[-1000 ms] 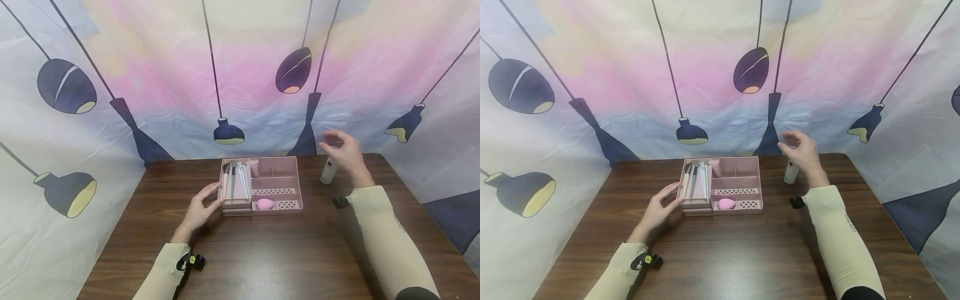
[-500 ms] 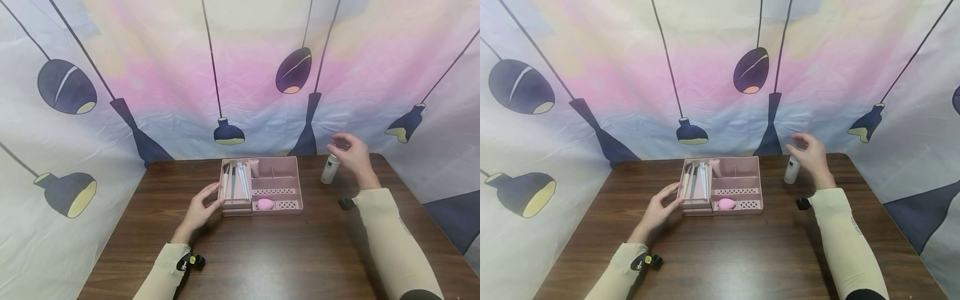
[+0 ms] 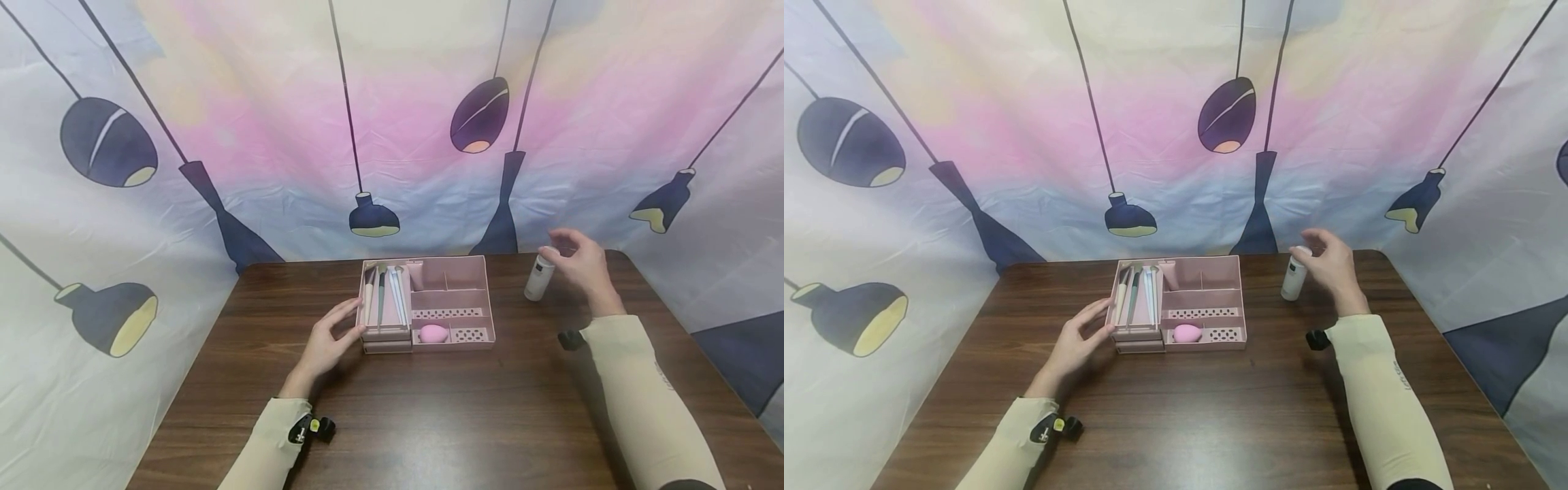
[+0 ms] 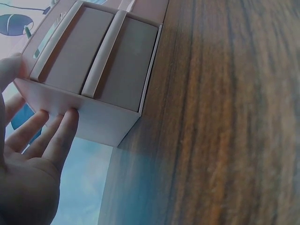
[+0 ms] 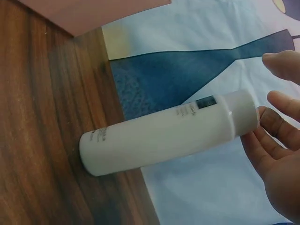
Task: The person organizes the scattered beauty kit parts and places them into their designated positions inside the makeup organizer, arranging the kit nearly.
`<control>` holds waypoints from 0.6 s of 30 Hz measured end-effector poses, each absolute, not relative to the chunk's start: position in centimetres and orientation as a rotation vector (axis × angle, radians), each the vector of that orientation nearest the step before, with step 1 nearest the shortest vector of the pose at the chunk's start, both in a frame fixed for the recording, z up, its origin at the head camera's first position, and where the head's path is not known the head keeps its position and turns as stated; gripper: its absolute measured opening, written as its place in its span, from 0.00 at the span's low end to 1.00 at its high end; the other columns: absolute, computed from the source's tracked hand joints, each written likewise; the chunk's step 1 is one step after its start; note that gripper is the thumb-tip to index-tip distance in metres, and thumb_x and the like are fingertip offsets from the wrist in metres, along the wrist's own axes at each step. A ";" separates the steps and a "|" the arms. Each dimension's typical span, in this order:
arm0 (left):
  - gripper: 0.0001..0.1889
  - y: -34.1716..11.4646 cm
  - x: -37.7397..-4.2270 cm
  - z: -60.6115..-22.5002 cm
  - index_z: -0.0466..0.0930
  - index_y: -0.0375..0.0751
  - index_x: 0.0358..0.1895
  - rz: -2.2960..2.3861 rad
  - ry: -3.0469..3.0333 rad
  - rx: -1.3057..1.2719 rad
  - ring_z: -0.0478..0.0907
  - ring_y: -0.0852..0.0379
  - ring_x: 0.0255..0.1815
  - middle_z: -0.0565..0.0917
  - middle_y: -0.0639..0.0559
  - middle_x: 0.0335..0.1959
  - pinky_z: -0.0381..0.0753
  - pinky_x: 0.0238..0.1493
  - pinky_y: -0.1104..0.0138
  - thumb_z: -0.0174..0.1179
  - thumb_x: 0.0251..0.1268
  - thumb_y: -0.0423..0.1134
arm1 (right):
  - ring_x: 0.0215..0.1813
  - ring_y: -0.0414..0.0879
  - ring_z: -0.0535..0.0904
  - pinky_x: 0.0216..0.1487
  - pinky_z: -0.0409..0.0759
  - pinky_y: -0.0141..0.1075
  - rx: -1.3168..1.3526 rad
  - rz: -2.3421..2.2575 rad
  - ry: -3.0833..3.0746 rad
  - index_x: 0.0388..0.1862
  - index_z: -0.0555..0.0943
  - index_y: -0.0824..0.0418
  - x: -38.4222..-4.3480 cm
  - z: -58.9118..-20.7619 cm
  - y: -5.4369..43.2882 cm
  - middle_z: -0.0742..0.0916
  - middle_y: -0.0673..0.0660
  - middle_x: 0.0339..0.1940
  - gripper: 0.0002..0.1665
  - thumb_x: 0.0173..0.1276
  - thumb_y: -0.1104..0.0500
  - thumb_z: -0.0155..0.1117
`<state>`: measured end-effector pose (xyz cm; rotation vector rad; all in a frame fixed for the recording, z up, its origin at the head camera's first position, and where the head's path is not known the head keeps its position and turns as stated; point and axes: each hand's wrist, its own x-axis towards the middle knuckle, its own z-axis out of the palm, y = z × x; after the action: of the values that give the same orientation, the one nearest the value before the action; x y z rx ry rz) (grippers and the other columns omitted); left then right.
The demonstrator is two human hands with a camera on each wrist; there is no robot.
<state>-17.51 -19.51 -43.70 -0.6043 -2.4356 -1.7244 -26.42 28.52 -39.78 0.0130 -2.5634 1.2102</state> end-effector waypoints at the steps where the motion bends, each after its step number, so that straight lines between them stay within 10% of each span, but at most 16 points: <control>1: 0.27 -19.5 -17.5 -43.7 0.70 0.29 0.66 -1.720 -2.439 -0.601 0.69 0.37 0.67 0.69 0.33 0.68 0.71 0.64 0.41 0.63 0.65 0.31 | 0.58 0.60 0.79 0.47 0.75 0.26 0.011 1.199 -2.572 0.63 0.75 0.61 -26.5 -40.0 28.6 0.81 0.65 0.59 0.33 0.66 0.43 0.66; 7: 0.27 -19.5 -17.4 -43.6 0.70 0.29 0.66 -1.709 -2.444 -0.593 0.69 0.36 0.67 0.69 0.33 0.68 0.72 0.63 0.41 0.63 0.65 0.31 | 0.55 0.61 0.79 0.52 0.78 0.50 -0.017 1.147 -2.600 0.64 0.73 0.62 -26.7 -41.1 28.9 0.81 0.67 0.59 0.34 0.66 0.44 0.65; 18: 0.26 -19.4 -17.5 -43.7 0.71 0.30 0.66 -1.712 -2.438 -0.587 0.70 0.37 0.66 0.69 0.33 0.68 0.72 0.63 0.41 0.63 0.64 0.31 | 0.53 0.64 0.77 0.55 0.75 0.57 -0.042 1.112 -2.631 0.63 0.73 0.65 -26.9 -43.4 29.4 0.82 0.71 0.53 0.36 0.64 0.45 0.68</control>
<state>-17.54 -19.45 -43.69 -0.5873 -2.4379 -1.7124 -26.90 29.43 -43.41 -0.0420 -2.6308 1.1118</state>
